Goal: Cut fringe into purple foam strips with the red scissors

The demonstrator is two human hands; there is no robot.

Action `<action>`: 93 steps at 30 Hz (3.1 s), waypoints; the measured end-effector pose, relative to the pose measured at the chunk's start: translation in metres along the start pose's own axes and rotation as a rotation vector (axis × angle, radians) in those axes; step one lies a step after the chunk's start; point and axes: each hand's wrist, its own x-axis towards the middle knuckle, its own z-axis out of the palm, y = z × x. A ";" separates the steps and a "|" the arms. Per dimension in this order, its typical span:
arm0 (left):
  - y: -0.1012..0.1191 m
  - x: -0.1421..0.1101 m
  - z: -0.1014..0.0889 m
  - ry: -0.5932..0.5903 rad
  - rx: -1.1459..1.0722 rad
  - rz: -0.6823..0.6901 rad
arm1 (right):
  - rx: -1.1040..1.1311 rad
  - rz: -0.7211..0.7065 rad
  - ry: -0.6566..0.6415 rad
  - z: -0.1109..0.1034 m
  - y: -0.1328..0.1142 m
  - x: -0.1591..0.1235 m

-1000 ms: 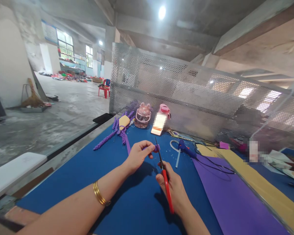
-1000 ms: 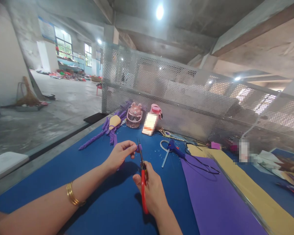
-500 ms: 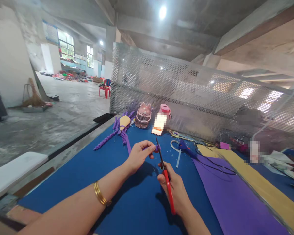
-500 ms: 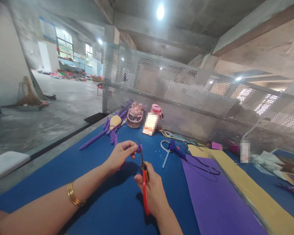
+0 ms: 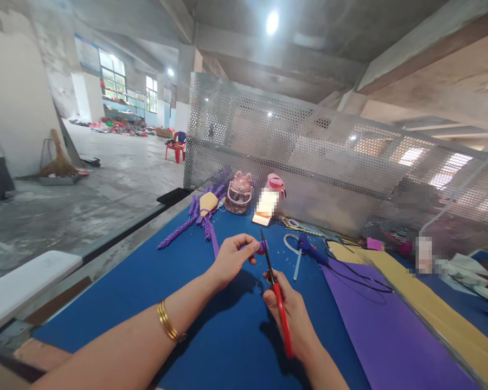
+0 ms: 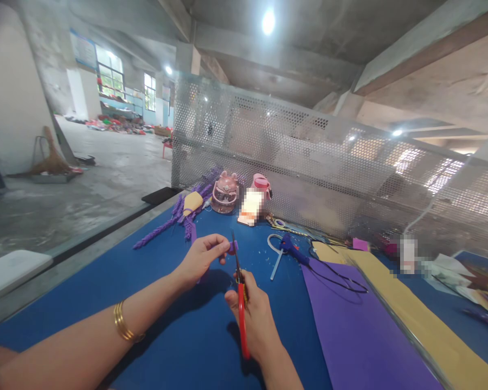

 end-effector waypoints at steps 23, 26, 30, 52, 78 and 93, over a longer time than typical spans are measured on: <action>0.001 0.001 0.000 -0.001 -0.007 0.000 | -0.075 -0.025 -0.001 -0.001 -0.005 -0.001; 0.001 0.001 0.000 -0.002 -0.009 0.003 | -0.071 -0.020 -0.012 -0.001 -0.005 -0.002; 0.001 0.000 0.000 0.003 -0.014 0.003 | -0.072 -0.034 -0.025 -0.002 -0.006 -0.002; 0.005 -0.001 0.001 0.018 0.003 0.002 | 0.193 -0.032 -0.084 -0.002 0.000 0.000; 0.001 0.000 -0.001 -0.012 0.008 -0.017 | -0.116 -0.029 0.027 0.003 -0.005 0.000; 0.009 -0.001 -0.002 -0.110 0.020 -0.019 | -0.321 -0.078 0.070 0.002 -0.002 -0.001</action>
